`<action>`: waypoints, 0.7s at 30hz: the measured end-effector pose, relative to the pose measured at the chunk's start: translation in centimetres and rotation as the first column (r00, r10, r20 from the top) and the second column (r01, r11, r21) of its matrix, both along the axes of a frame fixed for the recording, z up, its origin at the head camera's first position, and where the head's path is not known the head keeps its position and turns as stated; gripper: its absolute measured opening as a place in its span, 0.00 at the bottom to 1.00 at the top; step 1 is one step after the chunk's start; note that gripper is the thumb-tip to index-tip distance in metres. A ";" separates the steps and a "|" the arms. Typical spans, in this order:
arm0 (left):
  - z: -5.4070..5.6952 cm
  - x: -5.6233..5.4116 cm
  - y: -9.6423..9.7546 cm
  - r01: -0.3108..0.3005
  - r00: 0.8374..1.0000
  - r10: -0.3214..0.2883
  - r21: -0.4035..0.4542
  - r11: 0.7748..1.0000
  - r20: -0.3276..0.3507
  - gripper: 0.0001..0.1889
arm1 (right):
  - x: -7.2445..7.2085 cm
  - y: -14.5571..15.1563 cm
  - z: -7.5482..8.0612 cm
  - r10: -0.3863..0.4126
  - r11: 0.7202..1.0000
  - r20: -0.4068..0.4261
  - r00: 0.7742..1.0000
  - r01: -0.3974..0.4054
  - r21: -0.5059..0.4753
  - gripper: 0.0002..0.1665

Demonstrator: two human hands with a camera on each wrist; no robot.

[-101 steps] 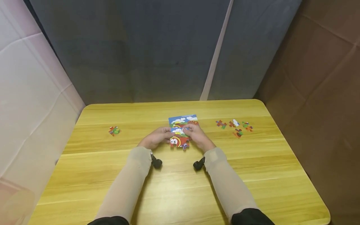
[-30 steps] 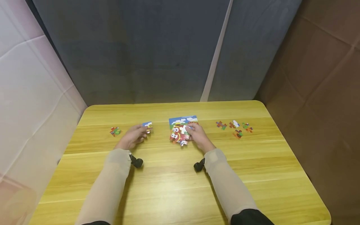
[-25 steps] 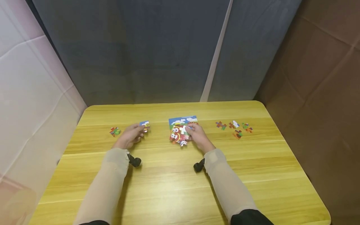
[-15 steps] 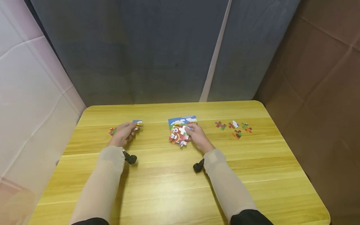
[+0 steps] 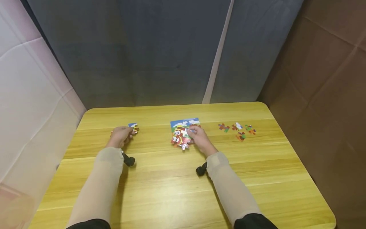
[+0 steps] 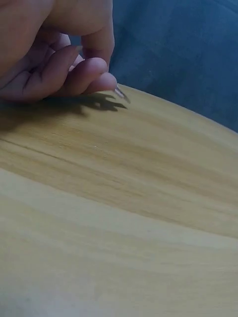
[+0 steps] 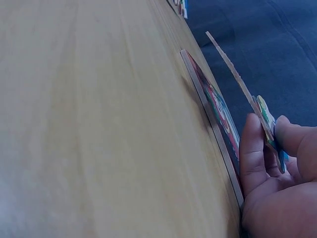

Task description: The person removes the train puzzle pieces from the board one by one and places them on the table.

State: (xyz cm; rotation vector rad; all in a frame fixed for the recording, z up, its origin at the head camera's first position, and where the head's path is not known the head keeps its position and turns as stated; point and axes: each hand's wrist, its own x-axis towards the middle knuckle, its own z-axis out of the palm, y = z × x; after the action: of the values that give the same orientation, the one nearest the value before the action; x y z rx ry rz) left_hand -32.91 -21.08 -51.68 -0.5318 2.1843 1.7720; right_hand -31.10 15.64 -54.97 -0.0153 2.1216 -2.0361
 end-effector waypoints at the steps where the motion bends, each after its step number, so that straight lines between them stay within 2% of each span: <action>1: -0.1 -0.1 0.0 0.003 1.000 -0.003 -0.010 1.000 -0.011 0.25 | 0.0 0.0 0.0 0.000 1.000 -0.002 1.000 0.000 -0.003 0.19; 6: -0.1 -0.6 -0.1 -0.006 0.998 0.002 -0.074 0.997 -0.057 0.21 | 0.0 0.0 0.0 0.003 1.000 -0.001 1.000 -0.003 -0.010 0.17; 9: 0.1 -0.8 -0.2 -0.008 0.999 -0.002 -0.189 0.982 -0.051 0.15 | 0.0 0.0 -0.1 0.005 1.000 0.002 1.000 -0.005 -0.008 0.16; 11: 0.3 -0.8 -0.2 0.000 0.999 -0.013 -0.296 0.955 -0.042 0.13 | 0.0 0.1 -0.2 0.008 1.000 0.002 1.000 -0.008 -0.008 0.16; 13: 0.5 -0.8 -0.2 0.018 0.999 -0.035 -0.405 0.914 -0.035 0.14 | 0.0 0.1 -0.1 0.010 1.000 0.000 1.000 -0.010 -0.005 0.16; 16: 0.7 -0.8 -0.2 0.041 0.998 -0.063 -0.499 0.866 -0.027 0.18 | 0.0 0.2 -0.2 0.012 1.000 -0.002 1.000 -0.012 -0.009 0.17; 18: 0.9 -0.7 -0.2 0.058 0.997 -0.080 -0.527 0.848 -0.019 0.19 | 0.0 0.2 -0.2 0.012 1.000 -0.003 1.000 -0.012 -0.014 0.17; 21: 1.0 -0.6 -0.3 0.080 0.996 -0.092 -0.545 0.835 0.006 0.19 | -0.1 0.2 -0.3 0.018 1.000 -0.001 1.000 -0.018 -0.020 0.17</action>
State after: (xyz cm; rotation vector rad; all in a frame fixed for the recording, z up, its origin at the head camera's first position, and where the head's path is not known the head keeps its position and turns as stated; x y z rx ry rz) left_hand -33.54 -21.37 -50.65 -0.5178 2.6814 1.0881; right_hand -31.17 15.80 -55.27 -0.0375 2.0941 -2.0472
